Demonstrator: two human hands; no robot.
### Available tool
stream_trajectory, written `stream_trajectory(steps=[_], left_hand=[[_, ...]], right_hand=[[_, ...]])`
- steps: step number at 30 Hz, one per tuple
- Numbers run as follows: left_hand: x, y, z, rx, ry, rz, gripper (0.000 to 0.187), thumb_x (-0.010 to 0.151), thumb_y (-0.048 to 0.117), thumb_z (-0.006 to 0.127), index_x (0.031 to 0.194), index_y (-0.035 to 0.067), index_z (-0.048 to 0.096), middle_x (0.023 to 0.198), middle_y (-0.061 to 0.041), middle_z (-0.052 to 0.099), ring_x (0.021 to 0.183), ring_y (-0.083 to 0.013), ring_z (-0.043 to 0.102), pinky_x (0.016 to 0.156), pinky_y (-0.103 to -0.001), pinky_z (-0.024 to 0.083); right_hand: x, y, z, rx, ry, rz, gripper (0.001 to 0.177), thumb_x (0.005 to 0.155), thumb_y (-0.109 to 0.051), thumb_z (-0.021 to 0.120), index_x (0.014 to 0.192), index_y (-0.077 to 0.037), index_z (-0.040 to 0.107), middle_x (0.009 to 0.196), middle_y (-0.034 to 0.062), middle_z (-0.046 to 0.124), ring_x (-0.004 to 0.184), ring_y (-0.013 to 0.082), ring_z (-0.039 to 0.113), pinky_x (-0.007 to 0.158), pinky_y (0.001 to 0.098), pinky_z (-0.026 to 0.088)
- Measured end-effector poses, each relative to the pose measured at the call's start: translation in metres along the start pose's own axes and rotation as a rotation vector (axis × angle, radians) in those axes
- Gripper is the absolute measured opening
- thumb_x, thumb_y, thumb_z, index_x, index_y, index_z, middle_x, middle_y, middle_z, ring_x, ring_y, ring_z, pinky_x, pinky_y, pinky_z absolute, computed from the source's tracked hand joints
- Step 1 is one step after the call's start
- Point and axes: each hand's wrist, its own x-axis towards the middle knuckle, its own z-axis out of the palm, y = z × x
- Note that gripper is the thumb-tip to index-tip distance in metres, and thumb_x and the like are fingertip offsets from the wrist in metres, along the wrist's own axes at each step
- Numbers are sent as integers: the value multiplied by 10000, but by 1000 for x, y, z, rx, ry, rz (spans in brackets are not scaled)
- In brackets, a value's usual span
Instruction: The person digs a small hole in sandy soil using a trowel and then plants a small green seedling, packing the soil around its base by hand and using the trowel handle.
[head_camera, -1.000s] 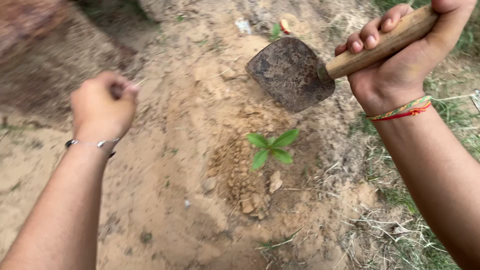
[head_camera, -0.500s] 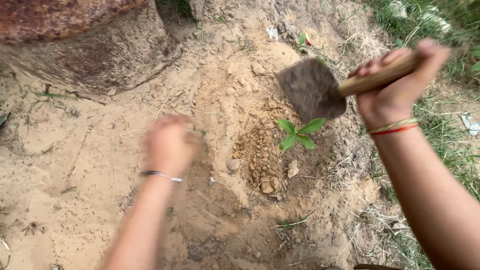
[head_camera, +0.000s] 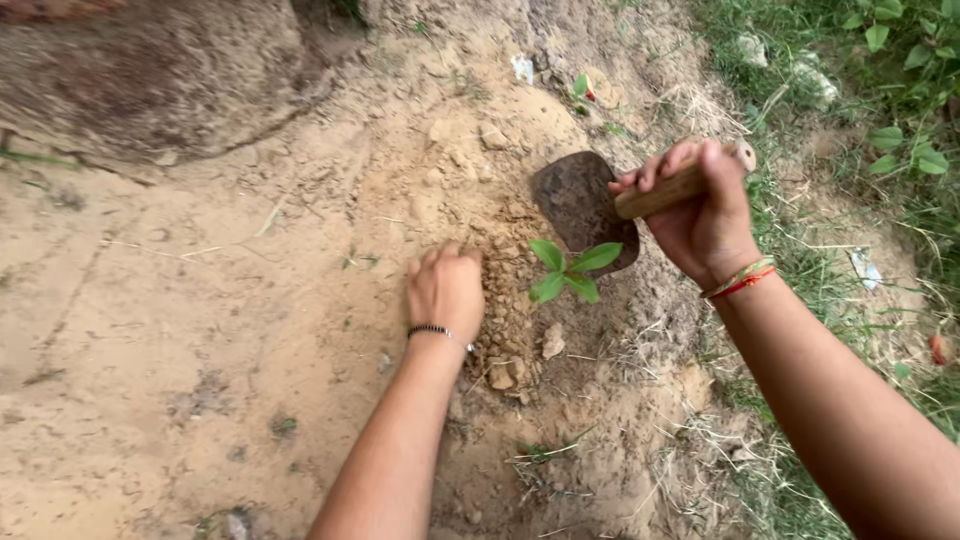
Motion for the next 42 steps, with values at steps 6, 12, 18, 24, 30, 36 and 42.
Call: stream_trajectory(steps=[6,12,18,24,30,36,42], left_hand=[[15,22,-3,211,-154,-25,193,927,74,620,1034,124,773,1084,-124,716,1005,-243,647,948,-452,439],[14,17,10,195,-122,-92,232,815,-38,682,985,86,778,1068,-128,716,953,-217,654,946,-437,440],[14,23,3,114,-219,-207,121,840,31,704,930,91,759,996,-101,708,924,-209,639,944,-399,433],[27,27,-2,-24,-347,-380,92,926,71,654,895,113,730,821,-63,652,811,-173,600,927,-370,424],[36,27,2,-47,-363,-419,89,942,85,652,911,136,717,757,-35,618,732,-149,566,891,-362,425],[28,27,-1,-149,-296,-434,85,904,118,711,962,168,749,821,-46,687,799,-155,616,917,-337,380],[18,20,-3,-166,-240,-387,217,845,22,719,990,182,742,881,-47,729,831,-154,656,912,-327,369]], right_hand=[[5,7,-24,20,-15,43,237,954,-289,762,925,-105,615,941,81,696,1054,279,682,1173,531,467],[4,16,-29,58,48,-1,213,983,-180,726,865,-105,566,858,59,659,936,221,666,1116,502,513],[5,3,-15,-4,203,-50,305,937,-220,752,765,-123,520,714,31,575,747,188,611,949,476,561],[4,-23,-4,-39,216,-67,366,911,-312,742,715,-133,490,642,25,510,659,179,573,796,427,573],[46,-23,28,-91,111,-105,350,931,-357,764,893,-137,495,707,24,536,529,149,492,539,365,491],[85,-12,74,-405,-4,-192,286,946,-236,783,898,-73,553,649,30,570,476,131,557,448,296,507],[88,32,81,-683,-68,-183,208,928,-82,734,759,-50,617,627,32,631,471,108,606,415,261,511]])
